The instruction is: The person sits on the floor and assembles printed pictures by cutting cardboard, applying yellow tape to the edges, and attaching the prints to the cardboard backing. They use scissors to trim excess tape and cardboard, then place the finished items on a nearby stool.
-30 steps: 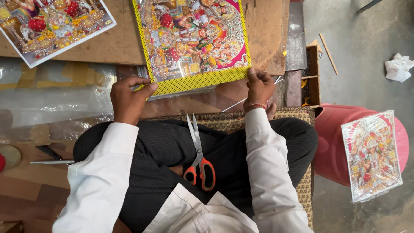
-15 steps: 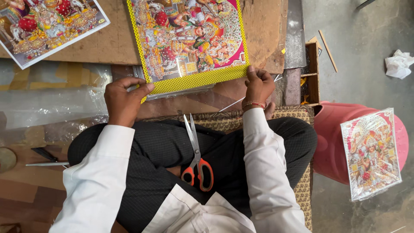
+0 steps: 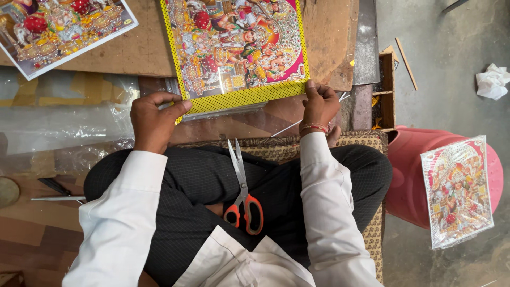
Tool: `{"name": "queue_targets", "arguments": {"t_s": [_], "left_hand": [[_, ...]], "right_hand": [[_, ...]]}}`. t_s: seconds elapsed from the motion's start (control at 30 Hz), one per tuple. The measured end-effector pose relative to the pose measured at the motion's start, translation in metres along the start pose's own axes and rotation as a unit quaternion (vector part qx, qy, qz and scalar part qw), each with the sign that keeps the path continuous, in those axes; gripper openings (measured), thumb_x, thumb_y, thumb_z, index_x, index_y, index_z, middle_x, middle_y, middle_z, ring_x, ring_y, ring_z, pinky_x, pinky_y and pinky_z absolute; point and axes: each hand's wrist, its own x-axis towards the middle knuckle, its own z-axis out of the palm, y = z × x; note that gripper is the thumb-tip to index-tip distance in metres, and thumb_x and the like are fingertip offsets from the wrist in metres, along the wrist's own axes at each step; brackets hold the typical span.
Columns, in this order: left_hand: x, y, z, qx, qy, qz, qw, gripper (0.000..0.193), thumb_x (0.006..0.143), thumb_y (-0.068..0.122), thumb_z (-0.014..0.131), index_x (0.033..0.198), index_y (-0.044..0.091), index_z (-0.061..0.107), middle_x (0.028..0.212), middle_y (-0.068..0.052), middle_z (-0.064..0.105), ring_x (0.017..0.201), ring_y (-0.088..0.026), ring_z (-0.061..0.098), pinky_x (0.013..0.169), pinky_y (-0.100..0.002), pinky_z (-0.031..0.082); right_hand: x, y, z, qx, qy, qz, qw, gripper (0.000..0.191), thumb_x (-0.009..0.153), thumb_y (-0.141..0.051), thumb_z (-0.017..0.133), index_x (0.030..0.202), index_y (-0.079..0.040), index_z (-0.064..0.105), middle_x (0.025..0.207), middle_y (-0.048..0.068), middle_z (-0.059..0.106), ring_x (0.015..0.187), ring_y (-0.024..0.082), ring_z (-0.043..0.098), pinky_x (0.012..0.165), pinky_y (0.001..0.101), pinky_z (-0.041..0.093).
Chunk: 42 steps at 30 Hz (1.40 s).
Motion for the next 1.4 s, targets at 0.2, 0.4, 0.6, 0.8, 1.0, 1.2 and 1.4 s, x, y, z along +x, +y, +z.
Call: {"name": "queue_targets", "arguments": {"t_s": [0.2,0.4,0.6,0.8,1.0,1.2,1.4], "left_hand": [[0.001,-0.022,0.000,0.011,-0.002,0.071,0.997,0.028,0.072,0.013,0.090,0.094,0.002,0.077,0.092,-0.012,0.076,0.085,-0.022,0.073,0.078,-0.034,0.057],[0.002,-0.026,0.001,0.052,0.045,0.084,0.994,0.029,0.069,0.018,0.091,0.092,0.006,0.078,0.097,-0.015,0.074,0.090,-0.028,0.071,0.079,-0.038,0.055],[0.015,-0.023,0.004,0.062,0.040,0.045,0.996,0.022,0.072,0.021,0.091,0.084,0.007,0.079,0.085,-0.010,0.076,0.079,-0.024,0.073,0.072,-0.035,0.056],[0.013,-0.023,0.004,0.061,0.047,0.043,0.996,0.021,0.072,0.019,0.090,0.085,0.007,0.080,0.086,-0.010,0.077,0.078,-0.022,0.074,0.072,-0.034,0.057],[0.013,-0.019,0.004,0.057,0.040,0.014,0.997,0.019,0.073,0.018,0.089,0.085,0.007,0.080,0.086,-0.009,0.078,0.077,-0.022,0.074,0.071,-0.034,0.056],[0.011,-0.016,0.003,0.051,0.035,0.023,0.998,0.017,0.074,0.016,0.089,0.085,0.007,0.079,0.086,-0.009,0.078,0.076,-0.020,0.074,0.070,-0.033,0.057],[0.011,-0.015,0.002,0.058,0.042,0.041,0.997,0.017,0.074,0.015,0.090,0.084,0.006,0.079,0.084,-0.010,0.077,0.075,-0.021,0.073,0.069,-0.033,0.056]], "right_hand": [[0.007,0.001,0.004,-0.024,0.017,0.026,0.999,0.017,0.082,-0.015,0.083,0.088,-0.004,0.071,0.080,0.007,0.073,0.060,0.013,0.065,0.044,0.0256,0.050],[-0.004,-0.009,0.010,-0.039,0.014,0.012,0.999,0.016,0.086,-0.016,0.081,0.085,-0.003,0.071,0.078,0.006,0.073,0.060,0.013,0.063,0.045,0.0268,0.049],[-0.009,-0.016,0.010,-0.038,0.015,0.020,0.999,0.018,0.085,-0.018,0.081,0.085,-0.006,0.068,0.078,0.006,0.073,0.062,0.013,0.065,0.046,0.0267,0.049],[-0.009,-0.015,0.010,-0.055,0.005,0.006,0.998,0.018,0.086,-0.018,0.081,0.084,-0.004,0.069,0.078,0.007,0.074,0.061,0.014,0.066,0.046,0.0270,0.049],[-0.009,-0.016,0.010,-0.057,0.005,0.013,0.998,0.017,0.086,-0.018,0.080,0.083,-0.005,0.069,0.077,0.006,0.074,0.060,0.013,0.066,0.046,0.0270,0.051],[-0.009,-0.014,0.009,-0.062,0.011,0.008,0.998,0.019,0.086,-0.017,0.081,0.081,-0.005,0.067,0.076,0.006,0.073,0.060,0.013,0.066,0.046,0.0271,0.053],[-0.011,-0.014,0.009,-0.030,-0.003,-0.003,1.000,0.017,0.086,-0.015,0.081,0.083,-0.005,0.067,0.076,0.007,0.072,0.060,0.013,0.064,0.046,0.0273,0.051]]}}
